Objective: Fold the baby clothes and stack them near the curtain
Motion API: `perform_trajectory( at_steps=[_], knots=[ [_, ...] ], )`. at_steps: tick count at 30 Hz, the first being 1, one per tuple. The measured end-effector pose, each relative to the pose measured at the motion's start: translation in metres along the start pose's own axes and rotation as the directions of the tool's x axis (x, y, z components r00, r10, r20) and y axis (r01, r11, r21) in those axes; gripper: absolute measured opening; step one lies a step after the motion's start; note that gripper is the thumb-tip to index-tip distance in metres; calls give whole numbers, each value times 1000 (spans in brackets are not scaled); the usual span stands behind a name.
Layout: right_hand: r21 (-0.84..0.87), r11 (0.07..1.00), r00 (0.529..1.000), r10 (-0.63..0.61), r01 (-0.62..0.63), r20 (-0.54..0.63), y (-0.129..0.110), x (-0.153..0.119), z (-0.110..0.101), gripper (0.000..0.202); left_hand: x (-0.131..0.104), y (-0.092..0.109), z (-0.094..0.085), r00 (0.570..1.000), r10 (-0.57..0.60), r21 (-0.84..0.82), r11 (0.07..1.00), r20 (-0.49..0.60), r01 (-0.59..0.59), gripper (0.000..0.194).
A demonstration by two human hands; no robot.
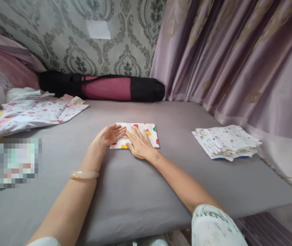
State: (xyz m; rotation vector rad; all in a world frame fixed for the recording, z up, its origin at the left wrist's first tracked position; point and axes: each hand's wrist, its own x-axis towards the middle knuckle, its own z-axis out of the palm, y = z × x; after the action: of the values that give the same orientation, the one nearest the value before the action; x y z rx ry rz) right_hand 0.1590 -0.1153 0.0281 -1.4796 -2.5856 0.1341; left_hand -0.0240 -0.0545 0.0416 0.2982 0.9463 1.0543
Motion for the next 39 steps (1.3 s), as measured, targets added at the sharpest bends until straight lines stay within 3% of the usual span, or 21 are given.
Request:
perform_trajectory(
  at_steps=[3,9,13,16,18,21,23,25,29,34,39],
  knots=[
    [37,998,998,-51,50,37,-5,-2,3,56,-1,-1,1,1000,-6,15,1000,2,5,13],
    [133,991,991,-27,10,130,-4,0,-4,56,3,-6,0,1000,-10,42,999,-17,10,27],
    [264,963,979,-97,47,179,13,14,-23,45,5,-6,5,998,-11,117,993,-57,17,26],
    [321,947,996,-21,-10,92,35,28,-32,38,7,-4,12,994,25,271,963,-108,5,19],
    [286,950,992,128,-127,14,50,36,-32,38,10,-1,16,982,125,453,890,-139,-49,15],
    [199,938,953,300,-284,-53,66,42,-24,40,20,6,19,918,379,752,638,-115,-169,12],
    [162,935,941,331,-317,-66,71,42,-17,41,28,12,21,865,498,852,475,-53,-221,10],
    [139,942,946,316,-305,-68,73,41,-11,41,36,19,22,841,541,854,441,-9,-275,12],
    [135,953,958,280,-270,-59,74,40,-5,40,54,30,23,885,466,842,484,-16,-239,25],
    [147,948,956,290,-281,-46,78,40,-4,42,74,41,22,956,294,809,561,3,-175,26],
    [165,944,956,292,-284,-26,80,39,-3,43,79,47,23,971,237,868,475,33,-145,26]
  ],
)
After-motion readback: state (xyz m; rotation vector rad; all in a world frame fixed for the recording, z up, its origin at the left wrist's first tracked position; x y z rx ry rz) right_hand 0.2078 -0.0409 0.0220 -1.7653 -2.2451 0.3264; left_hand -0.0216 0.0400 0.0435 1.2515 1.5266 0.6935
